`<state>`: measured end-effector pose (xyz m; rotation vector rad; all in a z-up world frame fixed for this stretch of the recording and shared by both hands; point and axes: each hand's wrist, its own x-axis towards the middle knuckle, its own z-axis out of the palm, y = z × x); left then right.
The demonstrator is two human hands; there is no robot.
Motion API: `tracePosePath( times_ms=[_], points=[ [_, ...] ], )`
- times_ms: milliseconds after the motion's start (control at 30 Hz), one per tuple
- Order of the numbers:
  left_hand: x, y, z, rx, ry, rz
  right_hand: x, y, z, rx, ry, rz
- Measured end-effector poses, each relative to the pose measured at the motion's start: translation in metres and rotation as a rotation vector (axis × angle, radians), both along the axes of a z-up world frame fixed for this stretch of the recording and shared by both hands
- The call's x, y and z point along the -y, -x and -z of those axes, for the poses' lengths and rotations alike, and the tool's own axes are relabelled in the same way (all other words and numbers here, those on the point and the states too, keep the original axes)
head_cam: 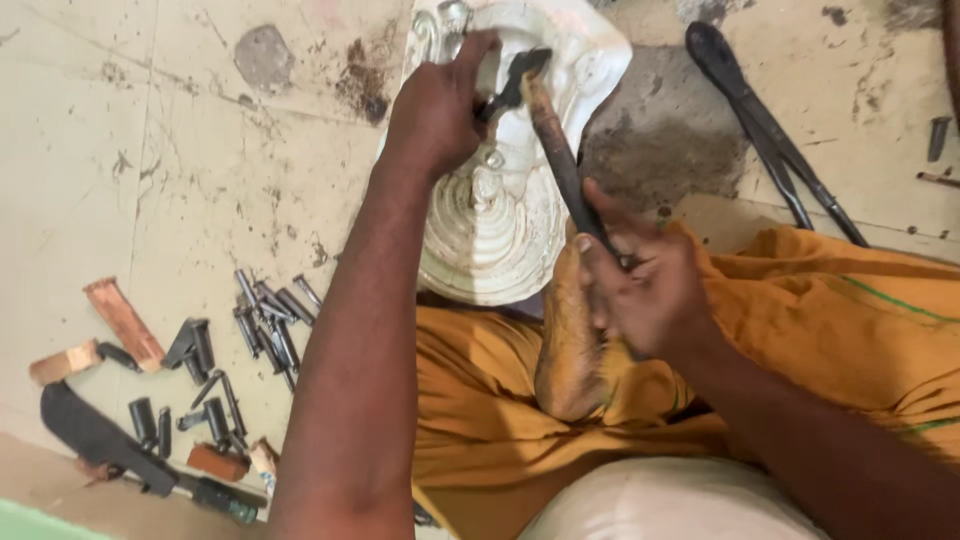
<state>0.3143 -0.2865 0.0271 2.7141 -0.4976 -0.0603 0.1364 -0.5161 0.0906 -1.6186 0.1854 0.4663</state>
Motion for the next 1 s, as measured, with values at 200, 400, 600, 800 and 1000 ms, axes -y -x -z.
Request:
tracePosePath(
  times_ms=[200, 400, 600, 800, 1000],
  points=[
    [-0.012, 0.011, 0.017, -0.002, -0.037, -0.002, 0.001, 0.008, -0.01, 0.096, 0.037, 0.098],
    [-0.012, 0.01, 0.02, 0.014, -0.041, -0.009, 0.0, 0.011, -0.004, 0.457, -0.072, 0.294],
    [0.0, -0.001, 0.01, -0.125, -0.001, -0.072, 0.011, -0.002, 0.0, -0.03, 0.157, 0.037],
    [-0.006, 0.002, 0.011, -0.107, 0.024, -0.028, 0.012, 0.007, -0.005, 0.305, 0.038, 0.18],
    [-0.012, 0.018, 0.018, -0.111, -0.014, -0.004, 0.006, 0.013, 0.002, 0.582, 0.05, 0.31]
  ],
)
